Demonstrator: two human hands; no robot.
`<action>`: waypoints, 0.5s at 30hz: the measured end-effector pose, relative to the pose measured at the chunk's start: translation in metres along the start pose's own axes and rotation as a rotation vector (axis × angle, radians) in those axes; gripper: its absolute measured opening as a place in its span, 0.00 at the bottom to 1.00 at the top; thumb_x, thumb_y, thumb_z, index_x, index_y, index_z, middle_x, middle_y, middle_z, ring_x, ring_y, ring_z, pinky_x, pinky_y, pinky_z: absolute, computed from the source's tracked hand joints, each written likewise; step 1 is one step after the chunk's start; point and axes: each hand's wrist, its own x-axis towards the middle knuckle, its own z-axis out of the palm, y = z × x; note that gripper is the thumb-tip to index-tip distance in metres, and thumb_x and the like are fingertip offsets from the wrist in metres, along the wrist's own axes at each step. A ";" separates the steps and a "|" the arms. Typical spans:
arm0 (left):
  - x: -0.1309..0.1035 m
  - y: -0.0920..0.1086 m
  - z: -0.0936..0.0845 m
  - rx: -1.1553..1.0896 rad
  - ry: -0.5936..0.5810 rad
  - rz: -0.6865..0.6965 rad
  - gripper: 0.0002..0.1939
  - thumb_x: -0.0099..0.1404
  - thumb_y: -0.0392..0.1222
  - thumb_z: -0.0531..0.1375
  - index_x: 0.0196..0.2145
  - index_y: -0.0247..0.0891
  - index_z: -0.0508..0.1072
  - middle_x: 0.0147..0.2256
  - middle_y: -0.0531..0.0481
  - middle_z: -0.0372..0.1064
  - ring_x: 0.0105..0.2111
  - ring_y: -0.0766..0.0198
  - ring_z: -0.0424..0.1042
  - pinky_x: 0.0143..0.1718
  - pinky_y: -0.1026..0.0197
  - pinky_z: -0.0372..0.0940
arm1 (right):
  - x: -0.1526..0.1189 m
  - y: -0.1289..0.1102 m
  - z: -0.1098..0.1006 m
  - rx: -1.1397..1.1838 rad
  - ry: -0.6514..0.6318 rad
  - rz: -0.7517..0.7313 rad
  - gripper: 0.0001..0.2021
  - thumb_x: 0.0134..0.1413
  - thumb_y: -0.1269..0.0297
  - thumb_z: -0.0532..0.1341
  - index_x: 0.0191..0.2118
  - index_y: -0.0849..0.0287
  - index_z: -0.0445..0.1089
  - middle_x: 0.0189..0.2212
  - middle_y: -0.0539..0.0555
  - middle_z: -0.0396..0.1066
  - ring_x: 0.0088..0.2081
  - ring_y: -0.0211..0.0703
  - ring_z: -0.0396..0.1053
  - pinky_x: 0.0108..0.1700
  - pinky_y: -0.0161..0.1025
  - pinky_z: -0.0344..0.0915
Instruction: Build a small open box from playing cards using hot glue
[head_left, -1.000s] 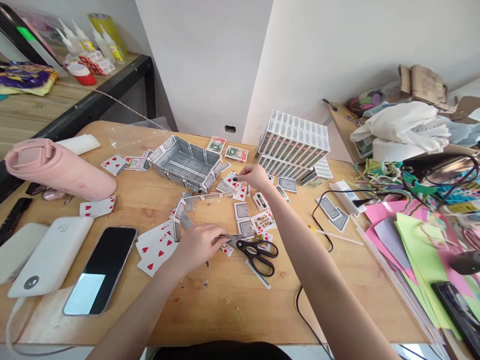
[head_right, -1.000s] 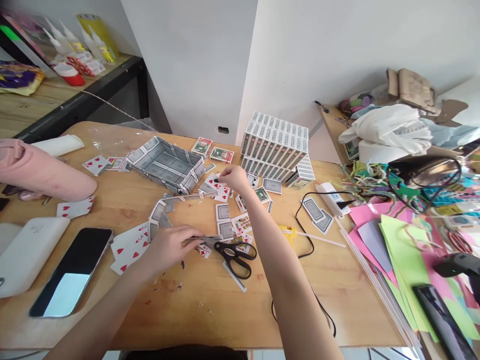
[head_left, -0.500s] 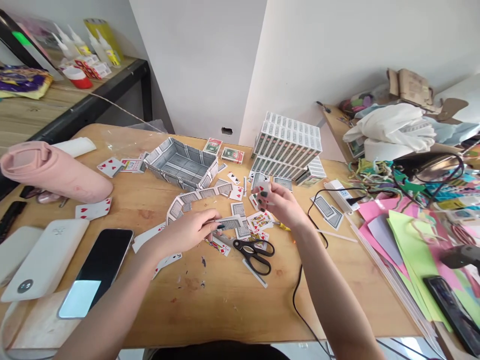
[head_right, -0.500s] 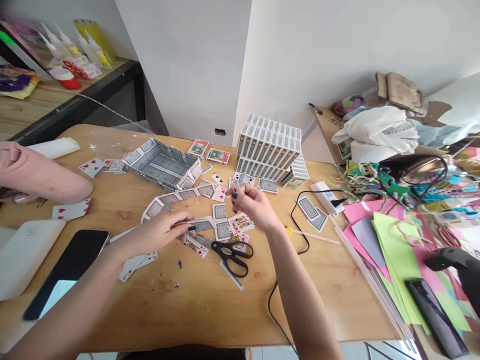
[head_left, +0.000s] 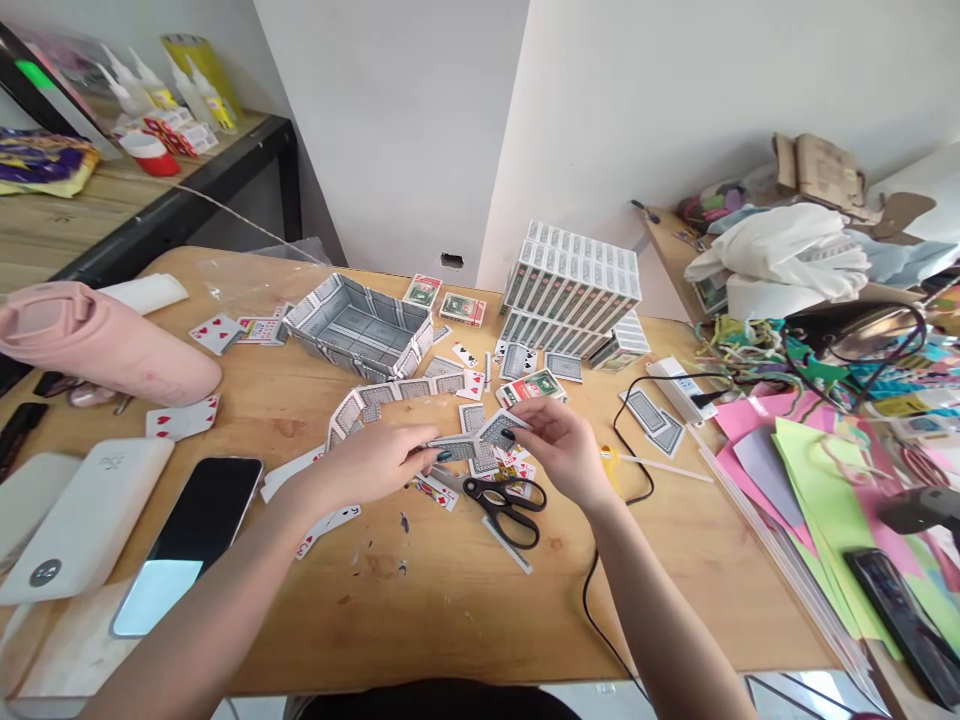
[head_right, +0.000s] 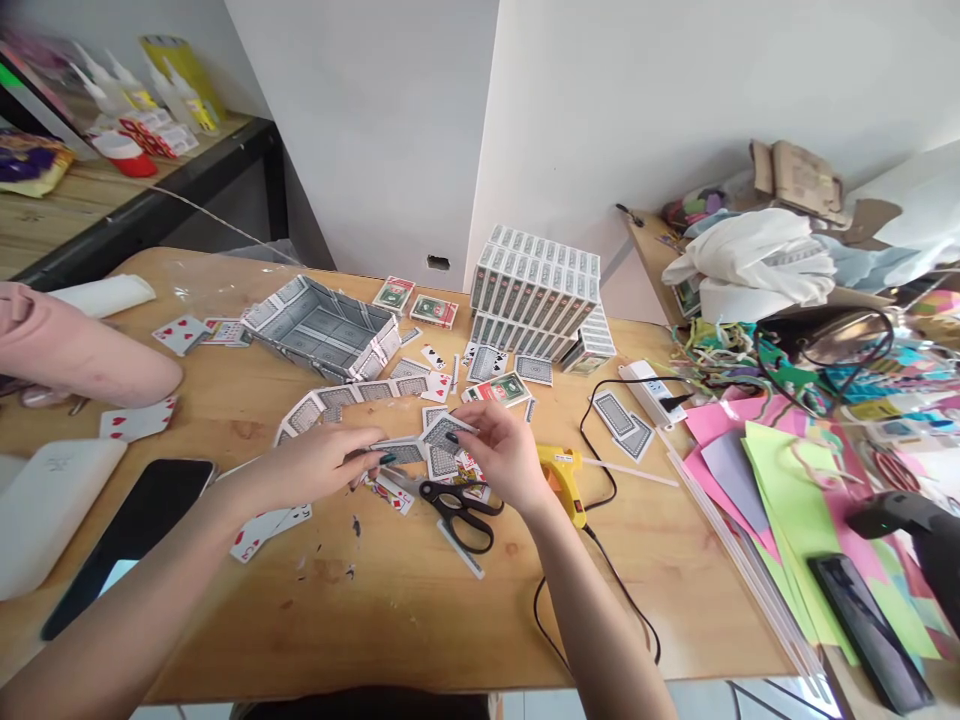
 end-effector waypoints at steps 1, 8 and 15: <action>0.000 0.000 0.000 0.004 -0.001 -0.001 0.14 0.68 0.47 0.47 0.28 0.41 0.63 0.24 0.54 0.66 0.25 0.64 0.63 0.27 0.63 0.50 | 0.000 0.000 0.001 -0.027 -0.006 -0.001 0.10 0.50 0.60 0.65 0.37 0.57 0.69 0.31 0.52 0.73 0.33 0.40 0.71 0.35 0.38 0.69; 0.002 0.004 0.001 0.041 0.003 -0.004 0.14 0.67 0.48 0.48 0.29 0.40 0.65 0.25 0.54 0.67 0.25 0.65 0.64 0.27 0.63 0.52 | 0.001 0.005 0.002 -0.157 -0.061 -0.061 0.07 0.53 0.63 0.61 0.38 0.57 0.70 0.34 0.53 0.74 0.35 0.40 0.71 0.37 0.39 0.69; 0.004 0.005 0.001 0.066 -0.028 -0.020 0.12 0.66 0.49 0.50 0.34 0.42 0.68 0.29 0.53 0.70 0.29 0.61 0.68 0.29 0.62 0.54 | -0.003 0.001 0.005 -0.331 -0.083 -0.244 0.14 0.55 0.73 0.55 0.41 0.53 0.75 0.37 0.54 0.72 0.40 0.41 0.70 0.42 0.40 0.68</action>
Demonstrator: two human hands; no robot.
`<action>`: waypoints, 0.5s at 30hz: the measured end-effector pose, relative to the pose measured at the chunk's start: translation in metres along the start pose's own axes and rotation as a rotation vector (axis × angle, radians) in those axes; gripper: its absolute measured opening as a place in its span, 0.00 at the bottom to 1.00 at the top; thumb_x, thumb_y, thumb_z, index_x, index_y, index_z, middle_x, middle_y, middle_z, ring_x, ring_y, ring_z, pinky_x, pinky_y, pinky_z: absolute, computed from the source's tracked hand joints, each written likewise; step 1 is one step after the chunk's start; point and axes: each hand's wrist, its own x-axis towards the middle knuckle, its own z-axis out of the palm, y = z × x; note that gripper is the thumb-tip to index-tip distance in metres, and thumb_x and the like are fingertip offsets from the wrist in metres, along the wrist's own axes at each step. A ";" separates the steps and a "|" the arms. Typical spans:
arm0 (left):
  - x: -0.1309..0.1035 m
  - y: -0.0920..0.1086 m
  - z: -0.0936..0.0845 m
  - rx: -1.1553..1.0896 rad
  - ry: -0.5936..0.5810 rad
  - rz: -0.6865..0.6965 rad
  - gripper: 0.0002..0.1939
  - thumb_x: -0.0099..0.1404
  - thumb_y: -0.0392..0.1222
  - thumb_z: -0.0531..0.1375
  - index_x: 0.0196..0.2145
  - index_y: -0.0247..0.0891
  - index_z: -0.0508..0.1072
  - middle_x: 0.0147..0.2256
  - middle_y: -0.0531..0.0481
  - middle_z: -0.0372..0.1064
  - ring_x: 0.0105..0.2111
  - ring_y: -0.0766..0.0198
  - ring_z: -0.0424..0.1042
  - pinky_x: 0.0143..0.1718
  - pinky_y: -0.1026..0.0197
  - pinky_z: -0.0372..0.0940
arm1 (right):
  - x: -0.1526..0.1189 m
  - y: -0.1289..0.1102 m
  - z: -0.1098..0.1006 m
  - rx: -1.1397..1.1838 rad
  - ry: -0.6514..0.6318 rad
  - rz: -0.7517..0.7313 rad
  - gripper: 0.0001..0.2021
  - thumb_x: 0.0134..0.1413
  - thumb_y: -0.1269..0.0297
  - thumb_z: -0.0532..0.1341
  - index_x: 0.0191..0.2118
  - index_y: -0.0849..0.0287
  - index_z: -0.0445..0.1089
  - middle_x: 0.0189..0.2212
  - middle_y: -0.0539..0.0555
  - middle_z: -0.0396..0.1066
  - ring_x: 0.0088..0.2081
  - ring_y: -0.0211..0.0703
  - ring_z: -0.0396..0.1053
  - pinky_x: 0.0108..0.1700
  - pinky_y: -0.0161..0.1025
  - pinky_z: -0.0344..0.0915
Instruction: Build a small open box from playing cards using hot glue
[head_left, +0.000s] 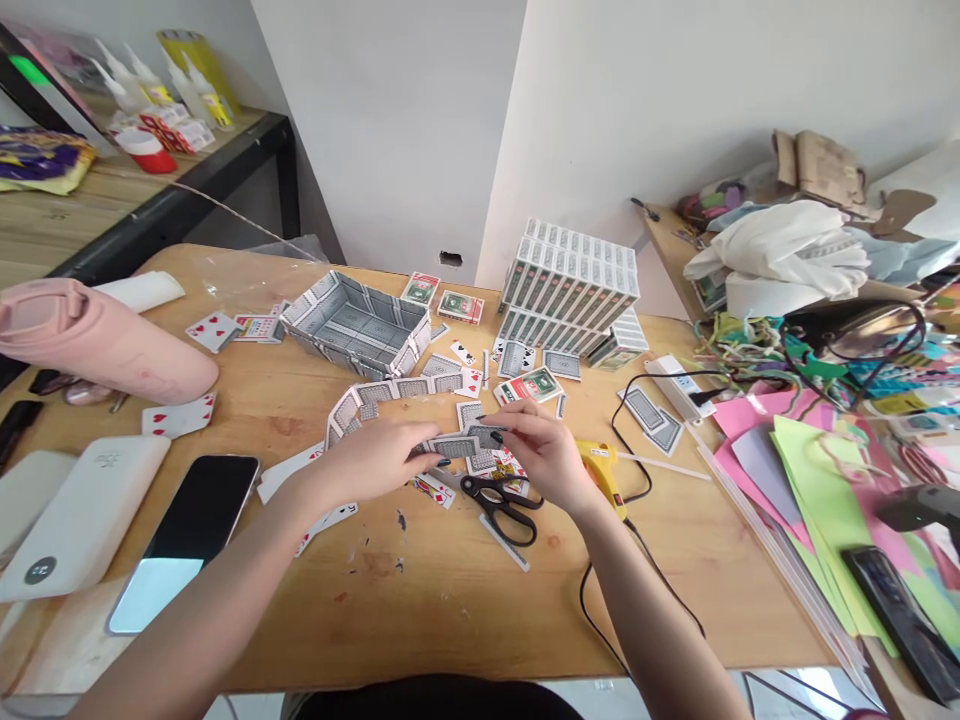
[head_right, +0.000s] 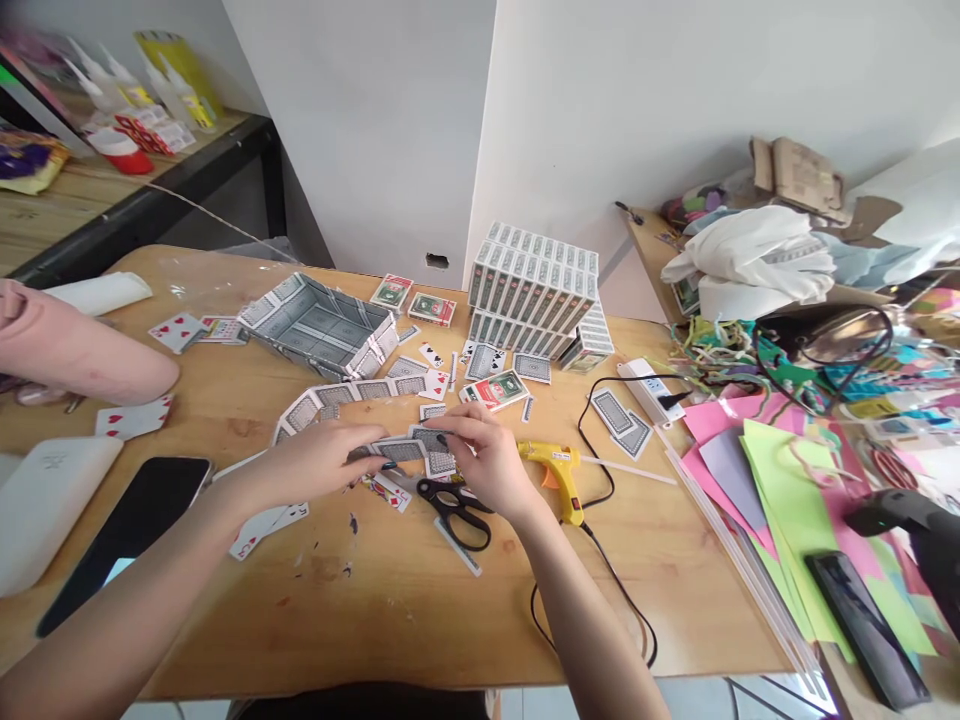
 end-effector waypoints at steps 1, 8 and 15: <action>0.000 0.000 0.000 0.007 -0.002 0.001 0.11 0.66 0.49 0.50 0.34 0.42 0.68 0.29 0.53 0.70 0.30 0.61 0.68 0.29 0.62 0.54 | -0.001 0.000 0.001 0.008 0.015 0.018 0.14 0.54 0.73 0.55 0.41 0.53 0.75 0.37 0.54 0.72 0.39 0.41 0.70 0.42 0.40 0.69; 0.002 0.005 -0.002 0.052 -0.011 -0.007 0.12 0.67 0.48 0.50 0.30 0.41 0.66 0.30 0.52 0.71 0.30 0.60 0.69 0.28 0.62 0.53 | -0.005 0.007 0.008 0.116 0.115 0.206 0.06 0.49 0.70 0.61 0.33 0.56 0.74 0.31 0.51 0.75 0.32 0.40 0.73 0.37 0.38 0.71; 0.002 0.006 0.000 0.078 0.007 -0.030 0.11 0.66 0.49 0.52 0.34 0.42 0.69 0.32 0.51 0.73 0.32 0.58 0.71 0.29 0.62 0.55 | -0.003 0.006 0.010 0.046 0.122 0.226 0.06 0.49 0.69 0.60 0.32 0.55 0.76 0.30 0.51 0.77 0.32 0.42 0.73 0.36 0.38 0.70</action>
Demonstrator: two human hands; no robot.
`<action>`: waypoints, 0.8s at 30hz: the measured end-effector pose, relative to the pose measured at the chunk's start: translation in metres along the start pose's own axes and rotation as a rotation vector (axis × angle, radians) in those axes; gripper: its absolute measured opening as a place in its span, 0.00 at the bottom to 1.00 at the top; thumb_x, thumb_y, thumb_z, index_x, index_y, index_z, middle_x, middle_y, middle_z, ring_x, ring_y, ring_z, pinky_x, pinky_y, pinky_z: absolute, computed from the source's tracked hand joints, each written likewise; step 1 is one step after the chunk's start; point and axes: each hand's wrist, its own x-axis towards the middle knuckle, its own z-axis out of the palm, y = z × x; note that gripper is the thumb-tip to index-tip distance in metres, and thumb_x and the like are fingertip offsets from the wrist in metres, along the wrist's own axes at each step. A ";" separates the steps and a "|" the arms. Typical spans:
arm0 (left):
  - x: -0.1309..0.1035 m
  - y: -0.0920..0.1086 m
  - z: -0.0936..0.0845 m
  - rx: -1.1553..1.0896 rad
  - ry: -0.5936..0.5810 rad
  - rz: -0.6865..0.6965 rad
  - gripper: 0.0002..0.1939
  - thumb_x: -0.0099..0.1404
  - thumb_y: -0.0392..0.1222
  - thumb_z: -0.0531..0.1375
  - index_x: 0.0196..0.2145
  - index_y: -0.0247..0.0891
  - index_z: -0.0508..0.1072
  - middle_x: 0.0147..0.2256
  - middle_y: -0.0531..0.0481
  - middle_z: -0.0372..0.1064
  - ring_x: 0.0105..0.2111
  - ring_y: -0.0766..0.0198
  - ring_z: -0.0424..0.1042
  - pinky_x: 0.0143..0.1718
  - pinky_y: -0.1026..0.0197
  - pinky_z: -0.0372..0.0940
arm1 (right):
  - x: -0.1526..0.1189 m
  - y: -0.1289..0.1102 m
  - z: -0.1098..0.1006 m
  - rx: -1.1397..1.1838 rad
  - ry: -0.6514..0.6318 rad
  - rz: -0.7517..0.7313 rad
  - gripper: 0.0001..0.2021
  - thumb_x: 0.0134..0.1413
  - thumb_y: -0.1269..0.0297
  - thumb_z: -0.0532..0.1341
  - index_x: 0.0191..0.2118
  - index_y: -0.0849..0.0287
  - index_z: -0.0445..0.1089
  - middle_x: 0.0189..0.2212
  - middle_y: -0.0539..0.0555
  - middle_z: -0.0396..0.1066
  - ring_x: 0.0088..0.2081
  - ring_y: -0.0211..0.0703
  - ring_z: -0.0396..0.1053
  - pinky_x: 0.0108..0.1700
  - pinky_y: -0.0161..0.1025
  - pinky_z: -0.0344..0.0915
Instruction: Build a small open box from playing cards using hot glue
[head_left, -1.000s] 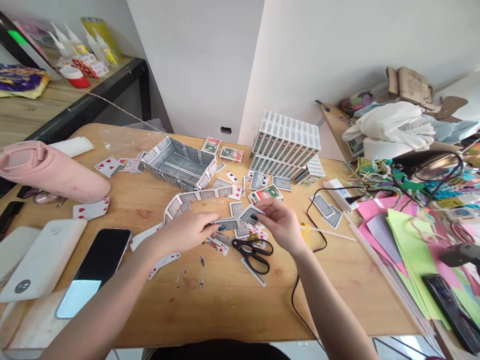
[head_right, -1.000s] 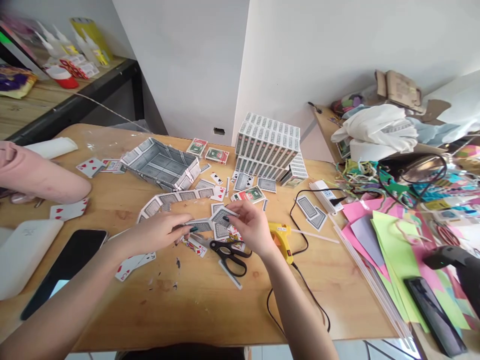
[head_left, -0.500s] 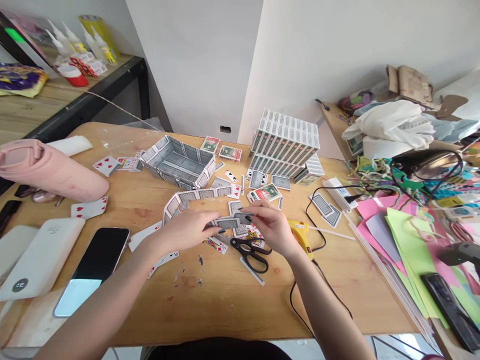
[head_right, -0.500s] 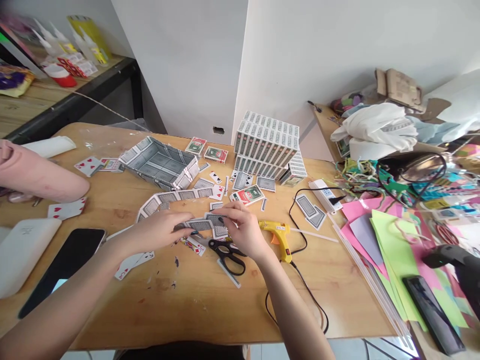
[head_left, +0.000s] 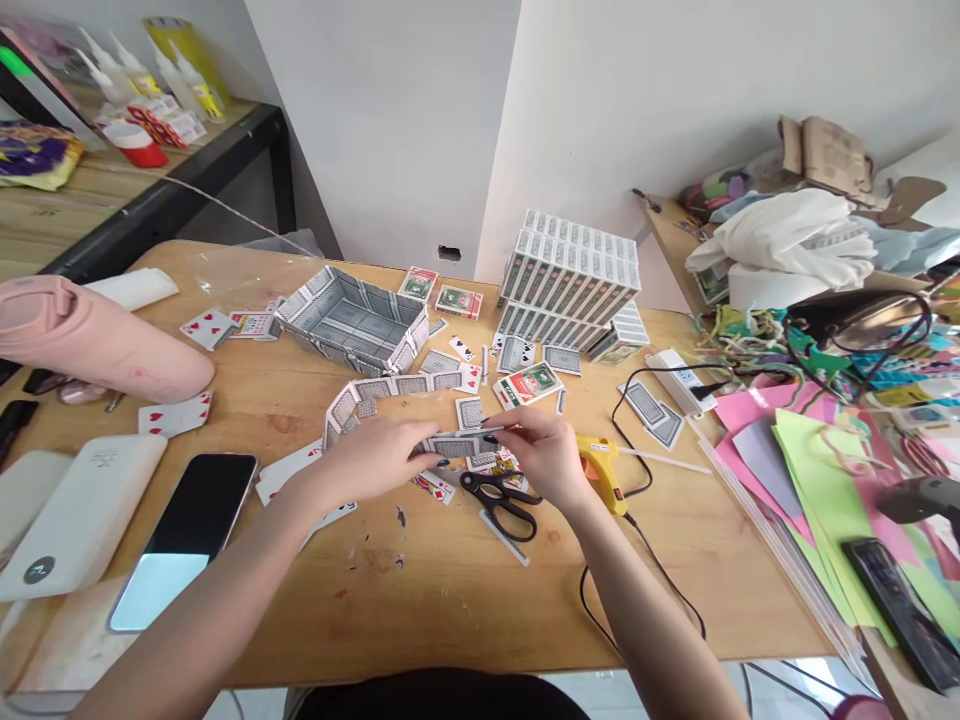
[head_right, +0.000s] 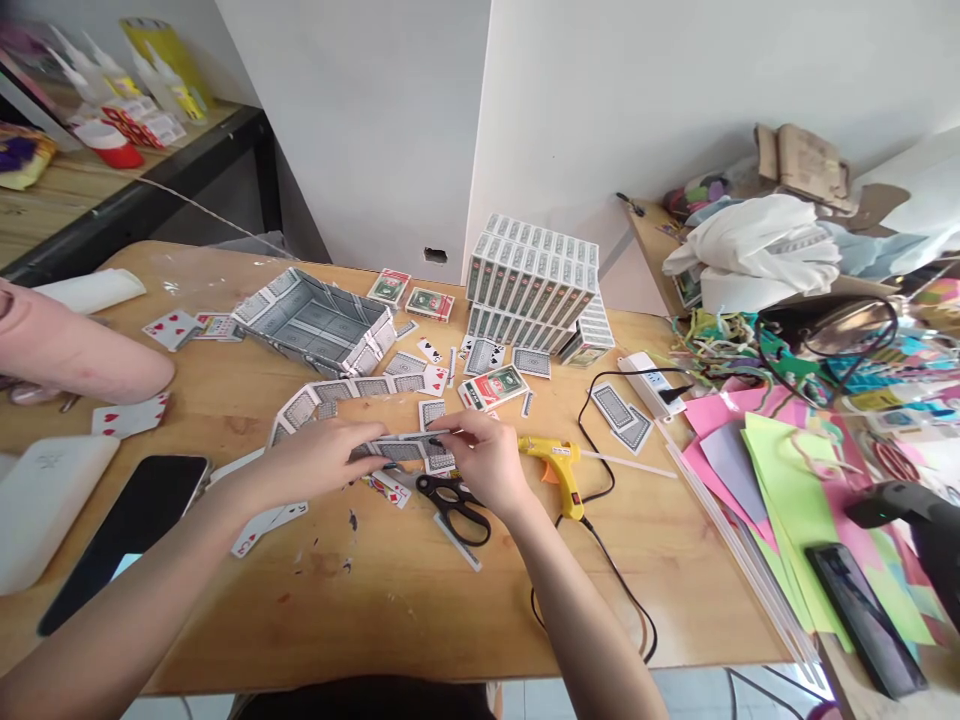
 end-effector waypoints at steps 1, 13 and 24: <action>0.000 0.000 0.001 0.004 0.008 0.000 0.10 0.66 0.49 0.53 0.34 0.42 0.70 0.32 0.51 0.73 0.33 0.57 0.71 0.29 0.62 0.55 | 0.000 0.000 0.000 -0.014 0.005 0.002 0.07 0.49 0.69 0.61 0.31 0.55 0.76 0.30 0.51 0.77 0.31 0.42 0.73 0.36 0.39 0.70; 0.001 -0.002 0.007 0.023 0.057 0.013 0.15 0.67 0.50 0.51 0.28 0.40 0.66 0.27 0.50 0.71 0.28 0.59 0.68 0.26 0.63 0.50 | 0.002 -0.001 0.000 -0.071 -0.053 -0.049 0.10 0.49 0.72 0.59 0.34 0.54 0.76 0.31 0.52 0.76 0.33 0.44 0.73 0.37 0.40 0.70; 0.002 -0.005 0.009 -0.005 0.060 0.019 0.15 0.67 0.49 0.49 0.29 0.41 0.68 0.26 0.51 0.70 0.26 0.60 0.68 0.25 0.62 0.49 | 0.004 -0.006 -0.004 -0.081 -0.190 -0.143 0.10 0.53 0.72 0.57 0.38 0.55 0.74 0.38 0.55 0.72 0.40 0.42 0.71 0.40 0.39 0.69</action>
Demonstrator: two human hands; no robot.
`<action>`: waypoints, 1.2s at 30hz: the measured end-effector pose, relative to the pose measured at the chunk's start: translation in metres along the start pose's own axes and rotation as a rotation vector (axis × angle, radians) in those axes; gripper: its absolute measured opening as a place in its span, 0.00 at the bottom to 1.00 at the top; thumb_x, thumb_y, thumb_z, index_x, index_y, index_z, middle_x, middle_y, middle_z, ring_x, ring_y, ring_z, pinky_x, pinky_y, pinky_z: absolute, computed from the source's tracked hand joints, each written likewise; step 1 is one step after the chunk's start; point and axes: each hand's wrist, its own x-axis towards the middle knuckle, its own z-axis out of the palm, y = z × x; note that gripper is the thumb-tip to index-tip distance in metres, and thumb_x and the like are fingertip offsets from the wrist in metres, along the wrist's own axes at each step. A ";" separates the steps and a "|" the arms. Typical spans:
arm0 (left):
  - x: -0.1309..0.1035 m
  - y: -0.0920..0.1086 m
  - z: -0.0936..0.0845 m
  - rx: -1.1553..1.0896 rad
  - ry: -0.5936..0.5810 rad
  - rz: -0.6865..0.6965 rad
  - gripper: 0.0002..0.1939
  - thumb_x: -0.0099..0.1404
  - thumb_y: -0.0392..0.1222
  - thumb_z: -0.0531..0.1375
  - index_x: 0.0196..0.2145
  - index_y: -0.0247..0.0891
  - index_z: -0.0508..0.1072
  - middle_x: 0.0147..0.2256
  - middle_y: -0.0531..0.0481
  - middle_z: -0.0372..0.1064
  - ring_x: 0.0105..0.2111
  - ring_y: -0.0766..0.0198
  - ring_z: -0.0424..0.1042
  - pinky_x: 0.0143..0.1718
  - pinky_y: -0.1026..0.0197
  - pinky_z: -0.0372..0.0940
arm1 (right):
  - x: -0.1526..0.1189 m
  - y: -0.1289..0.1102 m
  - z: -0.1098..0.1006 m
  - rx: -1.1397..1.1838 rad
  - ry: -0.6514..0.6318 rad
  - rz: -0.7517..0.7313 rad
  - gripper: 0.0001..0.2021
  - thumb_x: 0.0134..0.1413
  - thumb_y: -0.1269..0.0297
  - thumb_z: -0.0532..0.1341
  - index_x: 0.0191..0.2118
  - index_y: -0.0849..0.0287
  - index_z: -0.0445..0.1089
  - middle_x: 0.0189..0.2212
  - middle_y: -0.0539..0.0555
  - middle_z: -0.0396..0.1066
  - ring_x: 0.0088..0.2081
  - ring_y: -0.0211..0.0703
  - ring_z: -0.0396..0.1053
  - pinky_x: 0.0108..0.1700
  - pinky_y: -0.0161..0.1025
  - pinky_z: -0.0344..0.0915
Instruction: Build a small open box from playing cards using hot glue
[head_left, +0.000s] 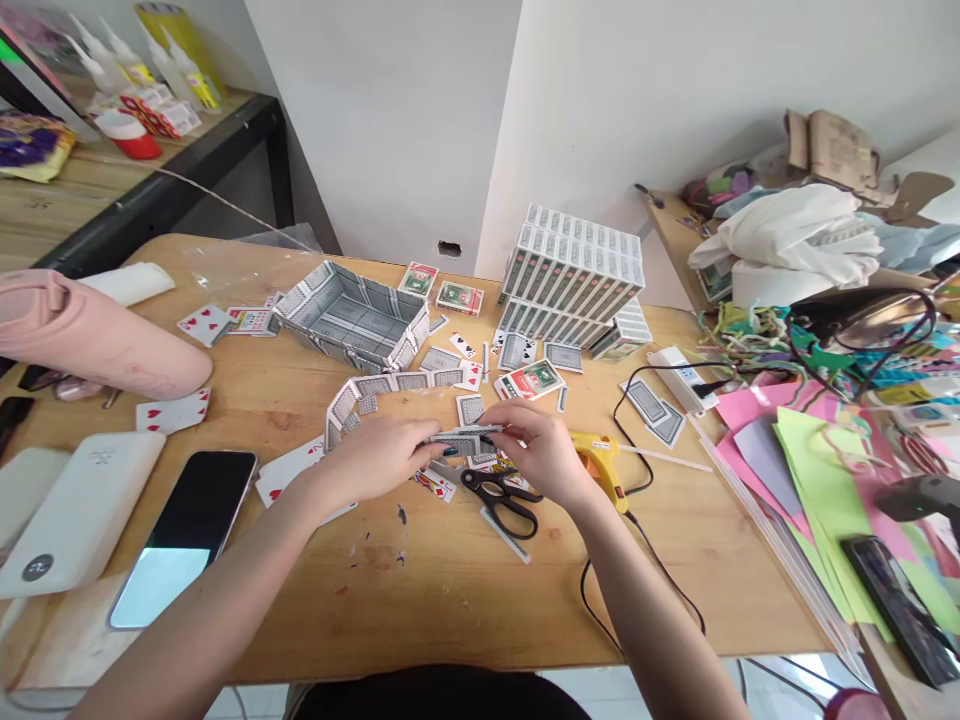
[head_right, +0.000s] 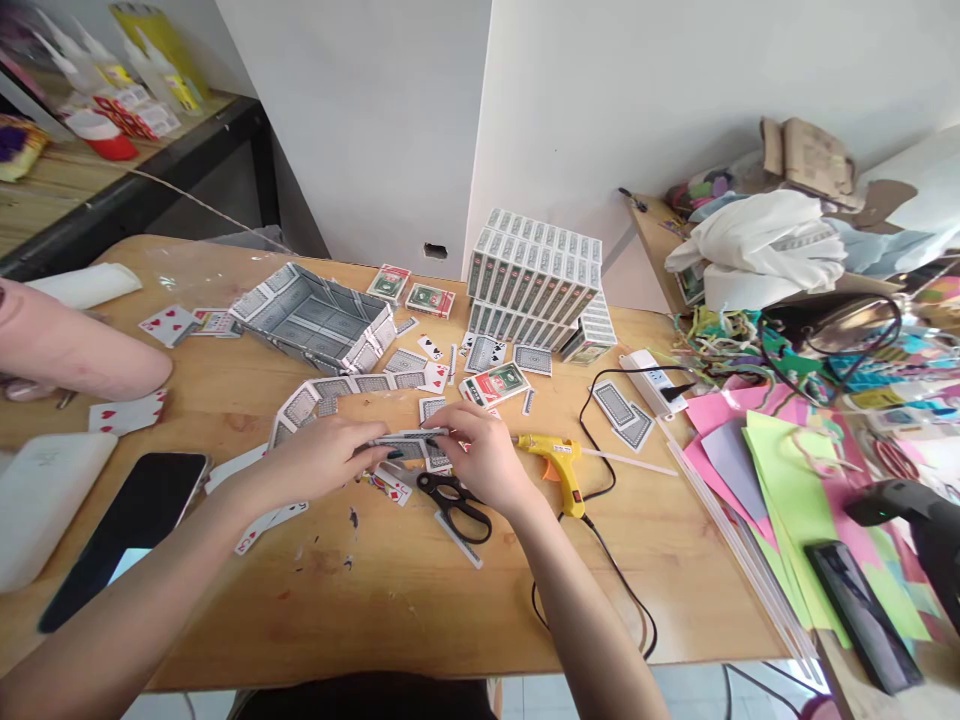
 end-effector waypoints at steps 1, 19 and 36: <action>0.000 0.001 0.000 0.013 0.004 0.005 0.16 0.68 0.49 0.48 0.29 0.41 0.69 0.25 0.51 0.70 0.26 0.60 0.68 0.25 0.62 0.49 | -0.001 0.000 0.000 -0.011 -0.006 -0.004 0.10 0.54 0.72 0.57 0.37 0.55 0.73 0.38 0.55 0.72 0.40 0.42 0.70 0.40 0.39 0.69; -0.006 0.005 0.060 0.093 0.268 0.102 0.09 0.68 0.39 0.51 0.37 0.38 0.71 0.33 0.48 0.71 0.37 0.59 0.70 0.37 0.59 0.62 | -0.029 0.035 0.030 -0.212 0.027 -0.033 0.10 0.57 0.71 0.54 0.36 0.54 0.72 0.30 0.52 0.74 0.33 0.43 0.71 0.37 0.38 0.68; -0.004 0.000 0.074 0.058 0.395 0.142 0.12 0.69 0.40 0.52 0.34 0.38 0.74 0.32 0.49 0.74 0.35 0.61 0.72 0.36 0.59 0.63 | -0.037 0.043 0.041 -0.469 0.046 -0.146 0.16 0.53 0.80 0.51 0.30 0.55 0.72 0.32 0.55 0.74 0.34 0.42 0.71 0.37 0.36 0.67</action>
